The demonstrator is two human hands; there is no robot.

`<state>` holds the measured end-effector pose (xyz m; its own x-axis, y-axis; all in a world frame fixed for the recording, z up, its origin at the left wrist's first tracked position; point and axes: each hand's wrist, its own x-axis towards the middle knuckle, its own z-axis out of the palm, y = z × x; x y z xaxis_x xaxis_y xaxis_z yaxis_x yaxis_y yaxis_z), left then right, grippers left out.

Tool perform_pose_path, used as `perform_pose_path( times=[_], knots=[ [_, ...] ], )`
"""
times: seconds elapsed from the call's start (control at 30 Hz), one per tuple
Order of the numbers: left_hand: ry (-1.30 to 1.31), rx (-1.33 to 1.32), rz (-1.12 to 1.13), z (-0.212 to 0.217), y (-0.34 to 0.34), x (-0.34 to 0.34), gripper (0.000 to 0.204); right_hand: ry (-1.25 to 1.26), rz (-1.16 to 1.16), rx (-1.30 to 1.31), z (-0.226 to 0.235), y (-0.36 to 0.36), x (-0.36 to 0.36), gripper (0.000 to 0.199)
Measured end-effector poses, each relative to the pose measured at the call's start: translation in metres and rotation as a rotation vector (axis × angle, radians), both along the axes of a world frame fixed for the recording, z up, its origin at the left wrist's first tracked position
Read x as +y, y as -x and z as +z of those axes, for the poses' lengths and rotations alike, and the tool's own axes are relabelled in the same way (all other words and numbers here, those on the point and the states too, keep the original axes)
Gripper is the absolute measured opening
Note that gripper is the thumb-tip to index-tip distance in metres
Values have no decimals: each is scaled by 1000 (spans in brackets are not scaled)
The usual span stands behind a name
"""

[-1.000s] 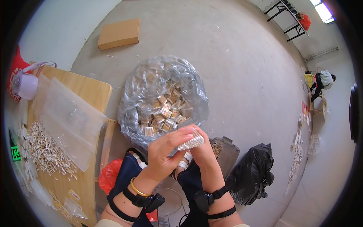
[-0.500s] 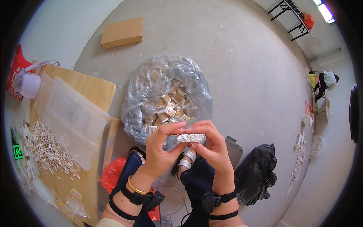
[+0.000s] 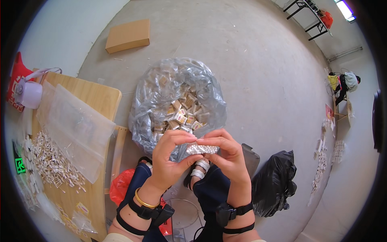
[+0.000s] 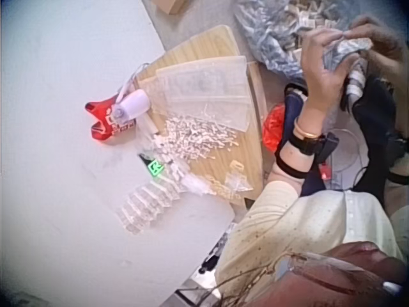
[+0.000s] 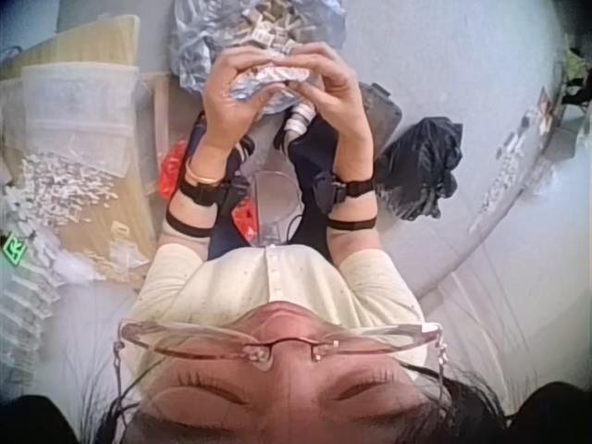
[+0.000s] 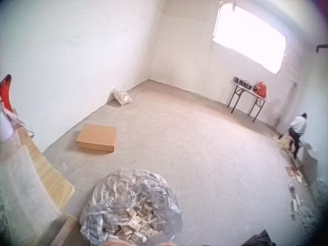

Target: The person sits on the floor and repeatedly picks up bundles of cotton swabs from a large plastic bag. They place the swabs into small clear plastic bags, seal them, and then place a yellow label on the package. The finished packages are set aside on a wooden table.

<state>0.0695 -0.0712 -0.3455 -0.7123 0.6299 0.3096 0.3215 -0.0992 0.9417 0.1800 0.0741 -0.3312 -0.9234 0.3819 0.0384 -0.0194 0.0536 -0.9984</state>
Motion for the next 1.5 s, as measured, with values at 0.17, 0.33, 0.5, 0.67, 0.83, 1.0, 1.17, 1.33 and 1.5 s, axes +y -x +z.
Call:
perform_pose_path(
  times=[0.17,0.33,0.5,0.67,0.83,1.0,1.17,1.33,1.5],
  knots=[
    [28,-24,-4,-2,1,-3,25,13,-1,-4,6,2,1,34],
    [-14,31,-61,-2,3,-5,24,54,10,32,-3,-3,4,34],
    [-17,56,-108,-2,5,-5,26,100,-8,66,-8,-5,6,34],
    [79,-325,-104,-4,-7,-1,34,4,-23,45,-12,2,5,31],
    [-176,-844,176,-20,2,3,44,367,-71,-157,-20,7,-10,29],
    [-187,-977,251,-29,4,3,51,449,-157,-257,-38,14,-25,17],
    [17,-642,402,-35,-1,5,51,375,-241,-257,-44,15,-22,12],
    [252,-18,205,-20,3,5,18,69,-252,-270,-41,16,-21,11],
    [287,-149,91,-21,-2,9,15,-139,-189,-271,-35,16,-24,12]
  ],
)
